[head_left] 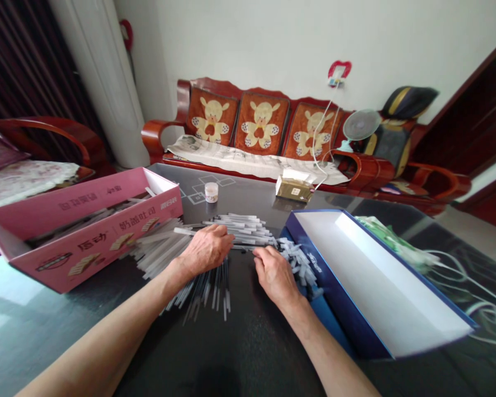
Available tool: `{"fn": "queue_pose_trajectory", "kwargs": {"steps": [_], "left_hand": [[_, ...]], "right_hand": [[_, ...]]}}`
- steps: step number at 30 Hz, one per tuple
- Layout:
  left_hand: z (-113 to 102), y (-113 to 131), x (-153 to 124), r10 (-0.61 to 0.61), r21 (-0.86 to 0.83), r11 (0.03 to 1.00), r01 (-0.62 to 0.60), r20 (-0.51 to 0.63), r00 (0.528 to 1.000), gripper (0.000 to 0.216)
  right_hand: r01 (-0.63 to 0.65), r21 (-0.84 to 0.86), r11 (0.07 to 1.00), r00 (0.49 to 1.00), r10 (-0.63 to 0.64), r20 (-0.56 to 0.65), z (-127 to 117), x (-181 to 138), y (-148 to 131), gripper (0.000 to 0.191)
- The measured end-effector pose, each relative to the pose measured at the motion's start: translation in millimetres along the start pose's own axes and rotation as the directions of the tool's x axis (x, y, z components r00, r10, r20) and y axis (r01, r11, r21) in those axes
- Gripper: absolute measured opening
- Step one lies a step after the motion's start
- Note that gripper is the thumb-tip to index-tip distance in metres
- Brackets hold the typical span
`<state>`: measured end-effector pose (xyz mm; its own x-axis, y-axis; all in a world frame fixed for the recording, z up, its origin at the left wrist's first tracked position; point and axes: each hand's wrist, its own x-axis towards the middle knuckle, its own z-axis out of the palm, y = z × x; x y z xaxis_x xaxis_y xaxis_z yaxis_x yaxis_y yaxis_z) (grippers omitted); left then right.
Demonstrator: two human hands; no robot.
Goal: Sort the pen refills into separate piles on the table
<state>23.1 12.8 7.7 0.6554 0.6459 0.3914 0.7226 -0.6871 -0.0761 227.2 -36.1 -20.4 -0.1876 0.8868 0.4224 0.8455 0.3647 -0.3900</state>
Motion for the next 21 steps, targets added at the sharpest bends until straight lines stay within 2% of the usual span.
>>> {"fn": "queue_pose_trajectory", "kwargs": {"steps": [4,7,10,12,13,15,17,19,21], "left_hand": [[-6.7,-6.5,1.4,-0.037,-0.004,0.999,0.037,-0.034,0.999,0.030],[-6.3,-2.2,2.8,0.064,-0.079,0.994,-0.069,-0.063,0.996,0.033],[-4.4,2.9,4.6,0.159,-0.234,0.951,-0.204,-0.198,0.967,0.030],[-3.9,6.6,5.3,0.131,-0.367,0.895,-0.255,-0.330,0.935,0.026],[-3.8,8.9,5.4,0.082,-0.440,0.861,-0.256,-0.377,0.922,0.024],[-3.7,14.7,4.8,-0.038,-0.577,0.785,-0.223,-0.405,0.913,0.019],[-2.4,21.4,3.8,-0.092,-0.657,0.728,-0.198,-0.379,0.921,0.016],[0.9,27.7,2.8,-0.053,-0.673,0.704,-0.226,-0.367,0.929,0.014],[5.4,32.7,2.2,0.002,-0.660,0.703,-0.266,-0.372,0.928,0.013]], "right_hand": [[-0.204,0.240,0.949,0.976,0.180,0.120,7.2,-2.5,-10.5,0.008],[-0.255,0.378,0.890,0.963,0.199,0.182,14.4,-5.2,-22.3,0.005],[-0.328,0.530,0.782,0.944,0.253,0.211,17.2,-3.9,-23.6,0.013],[-0.420,0.665,0.617,0.903,0.354,0.242,16.6,-0.8,-18.6,0.018],[-0.455,0.740,0.496,0.876,0.397,0.274,15.8,1.0,-15.6,0.023],[-0.477,0.854,0.209,0.830,0.426,0.359,13.2,4.7,-10.4,0.032],[-0.448,0.893,-0.045,0.814,0.391,0.429,10.0,8.0,-7.5,0.036],[-0.401,0.890,-0.216,0.808,0.374,0.455,6.9,10.8,-6.6,0.032],[-0.353,0.879,-0.321,0.789,0.402,0.464,4.7,13.2,-6.6,0.025]]}}
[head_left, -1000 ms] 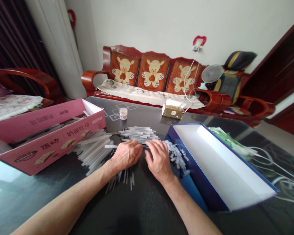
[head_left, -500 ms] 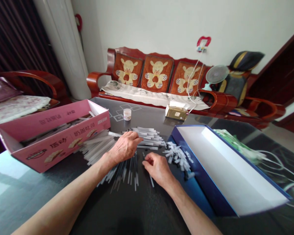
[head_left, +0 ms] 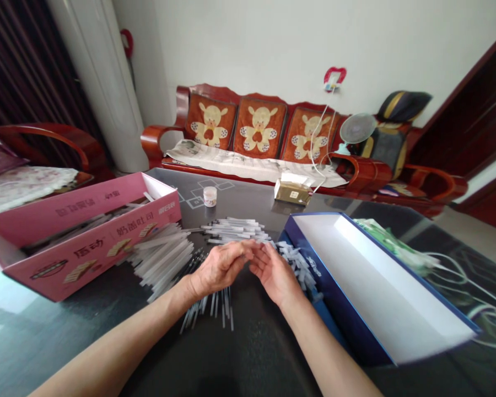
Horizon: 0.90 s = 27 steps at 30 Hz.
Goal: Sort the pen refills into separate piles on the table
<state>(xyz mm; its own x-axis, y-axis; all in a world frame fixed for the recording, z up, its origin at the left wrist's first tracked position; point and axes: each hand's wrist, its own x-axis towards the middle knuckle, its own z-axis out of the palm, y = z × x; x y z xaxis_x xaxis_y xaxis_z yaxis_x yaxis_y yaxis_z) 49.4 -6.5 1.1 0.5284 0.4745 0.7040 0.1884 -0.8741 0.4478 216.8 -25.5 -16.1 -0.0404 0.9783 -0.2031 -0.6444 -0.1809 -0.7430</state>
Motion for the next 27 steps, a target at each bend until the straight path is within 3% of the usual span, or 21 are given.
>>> {"fn": "queue_pose_trajectory", "kwargs": {"steps": [3,6,10,12,15,17,19,22,27], "left_hand": [[6.9,0.9,-2.0,0.028,0.015,0.999,-0.029,0.038,0.999,0.015],[9.5,5.6,-1.6,0.107,0.024,0.993,-0.112,0.153,0.982,0.022],[9.4,13.4,-0.1,0.156,0.041,0.984,-0.171,0.245,0.957,0.035],[9.3,13.7,-0.3,0.115,0.048,0.991,-0.126,0.193,0.974,0.036],[9.8,9.2,-1.2,-0.004,0.097,0.995,0.006,-0.015,1.000,0.028],[10.3,5.1,-1.6,-0.110,0.143,0.981,0.132,-0.152,0.982,0.020],[10.1,1.8,-1.5,-0.203,0.169,0.956,0.238,-0.202,0.958,0.015],[7.0,-1.0,-0.4,-0.228,0.198,0.949,0.247,-0.116,0.967,0.024],[-2.2,-2.2,2.3,-0.173,0.251,0.960,0.125,0.177,0.969,0.032]], "right_hand": [[-0.018,0.106,0.994,0.997,0.025,-0.071,1.2,1.6,-2.3,0.015],[-0.029,0.192,0.981,0.991,0.052,-0.119,0.3,4.1,-3.0,0.007],[-0.005,0.209,0.978,0.986,0.039,-0.162,-4.3,8.0,-0.8,0.005],[0.011,0.147,0.989,0.989,0.011,-0.145,-6.5,8.4,1.6,0.008],[0.011,0.024,1.000,0.996,-0.009,-0.085,-6.0,5.4,5.4,0.019],[0.008,-0.042,0.999,0.999,-0.009,-0.041,-2.9,1.7,7.2,0.024],[0.004,-0.079,0.997,1.000,-0.003,0.012,1.1,-2.0,8.8,0.026],[-0.006,-0.068,0.998,0.998,0.010,0.062,4.8,-4.8,11.8,0.026],[-0.041,-0.033,0.999,0.992,0.044,0.120,2.4,-4.4,16.3,0.021]]}}
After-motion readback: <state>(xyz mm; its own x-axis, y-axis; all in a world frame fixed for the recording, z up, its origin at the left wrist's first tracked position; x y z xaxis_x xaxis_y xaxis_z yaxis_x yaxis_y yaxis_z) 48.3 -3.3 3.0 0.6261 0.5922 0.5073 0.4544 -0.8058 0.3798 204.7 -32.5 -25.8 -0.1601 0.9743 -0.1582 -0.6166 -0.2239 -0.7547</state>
